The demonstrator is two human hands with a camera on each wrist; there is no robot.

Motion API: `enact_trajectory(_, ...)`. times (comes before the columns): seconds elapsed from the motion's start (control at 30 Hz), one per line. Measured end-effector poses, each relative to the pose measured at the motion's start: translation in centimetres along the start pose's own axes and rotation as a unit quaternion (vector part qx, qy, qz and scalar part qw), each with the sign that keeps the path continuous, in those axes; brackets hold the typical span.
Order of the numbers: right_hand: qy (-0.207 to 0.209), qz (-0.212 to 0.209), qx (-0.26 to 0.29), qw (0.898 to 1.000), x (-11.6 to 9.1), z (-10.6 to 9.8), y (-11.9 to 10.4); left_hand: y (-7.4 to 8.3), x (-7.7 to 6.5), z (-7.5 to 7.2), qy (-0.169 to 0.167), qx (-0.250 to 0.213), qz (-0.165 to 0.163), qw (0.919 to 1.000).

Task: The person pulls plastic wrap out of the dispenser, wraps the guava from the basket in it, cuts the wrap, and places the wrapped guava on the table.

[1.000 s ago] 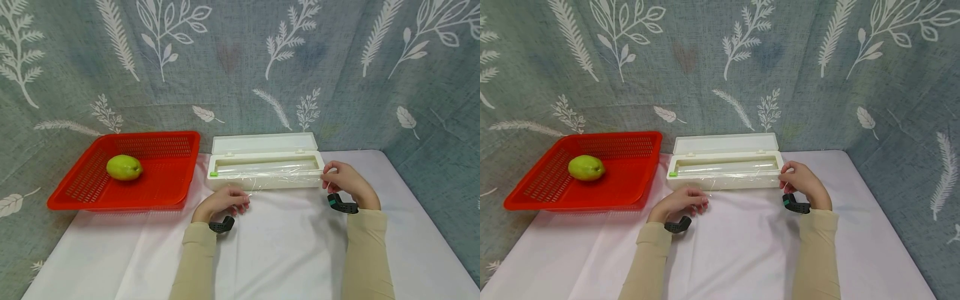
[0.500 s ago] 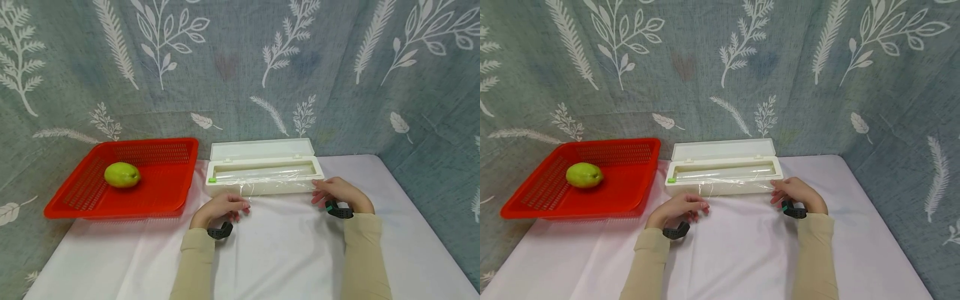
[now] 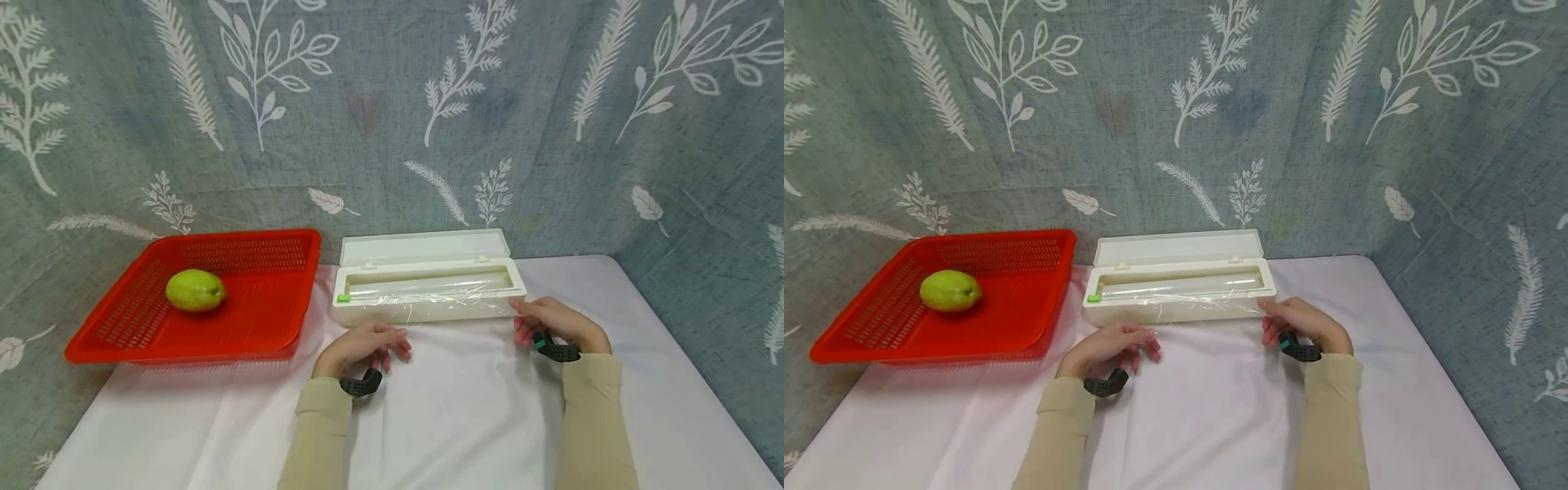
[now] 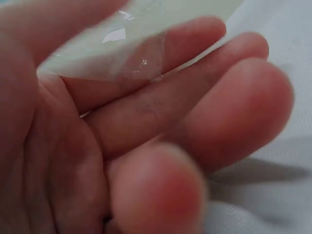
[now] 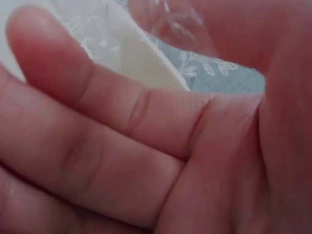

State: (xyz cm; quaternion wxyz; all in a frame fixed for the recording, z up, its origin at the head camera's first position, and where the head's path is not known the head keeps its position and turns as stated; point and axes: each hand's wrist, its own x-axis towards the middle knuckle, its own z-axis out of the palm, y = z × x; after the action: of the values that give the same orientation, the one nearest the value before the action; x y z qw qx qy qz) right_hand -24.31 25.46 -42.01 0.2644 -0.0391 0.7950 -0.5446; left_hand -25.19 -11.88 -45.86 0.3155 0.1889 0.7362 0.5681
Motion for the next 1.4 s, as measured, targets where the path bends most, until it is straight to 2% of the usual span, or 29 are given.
enact_trajectory(0.1,0.009,-0.029,-0.001,1.000,-0.4,-0.2,-0.2,0.1,-0.3,-0.1,0.002,-0.008,0.013,0.9999)
enact_trajectory(0.23,0.043,-0.077,-0.002,0.996,-1.1,-0.6,-0.6,0.7,-0.8,-0.4,0.010,-0.012,0.017,0.9997)
enact_trajectory(0.33,0.066,-0.094,0.009,0.993,-1.4,-0.7,-0.8,1.2,-1.4,-0.7,0.019,-0.010,0.012,0.9997)
enact_trajectory(0.47,0.082,-0.114,0.030,0.990,-1.6,-0.8,-1.3,1.9,-2.0,-1.1,0.026,0.003,0.031,0.9992)
enact_trajectory(0.57,0.079,-0.140,0.039,0.986,-1.7,-0.8,-1.6,2.4,-2.5,-1.5,0.033,0.018,0.050,0.9981)
enact_trajectory(0.7,0.078,-0.160,0.052,0.983,-1.7,-0.7,-1.8,2.9,-3.2,-1.9,0.039,0.022,0.058,0.9973)
enact_trajectory(0.87,0.094,-0.163,0.055,0.981,-1.9,-0.5,-1.9,3.2,-3.8,-2.0,0.038,0.009,0.060,0.9974)
enact_trajectory(1.0,0.101,-0.166,0.071,0.978,-2.0,-0.6,-1.9,4.5,-4.8,-1.6,0.040,0.013,0.070,0.9967)
enact_trajectory(1.1,0.096,-0.170,0.090,0.977,-2.3,-0.6,-1.8,4.4,-5.0,-1.8,0.051,0.017,0.074,0.9958)
enact_trajectory(1.23,0.085,-0.192,0.101,0.972,-2.4,-0.4,-2.0,3.3,-4.9,-2.4,0.060,0.013,0.087,0.9943)
enact_trajectory(1.4,0.097,-0.229,0.126,0.960,-2.2,-0.2,-2.6,4.0,-5.2,-2.6,0.068,-0.004,0.122,0.9902)
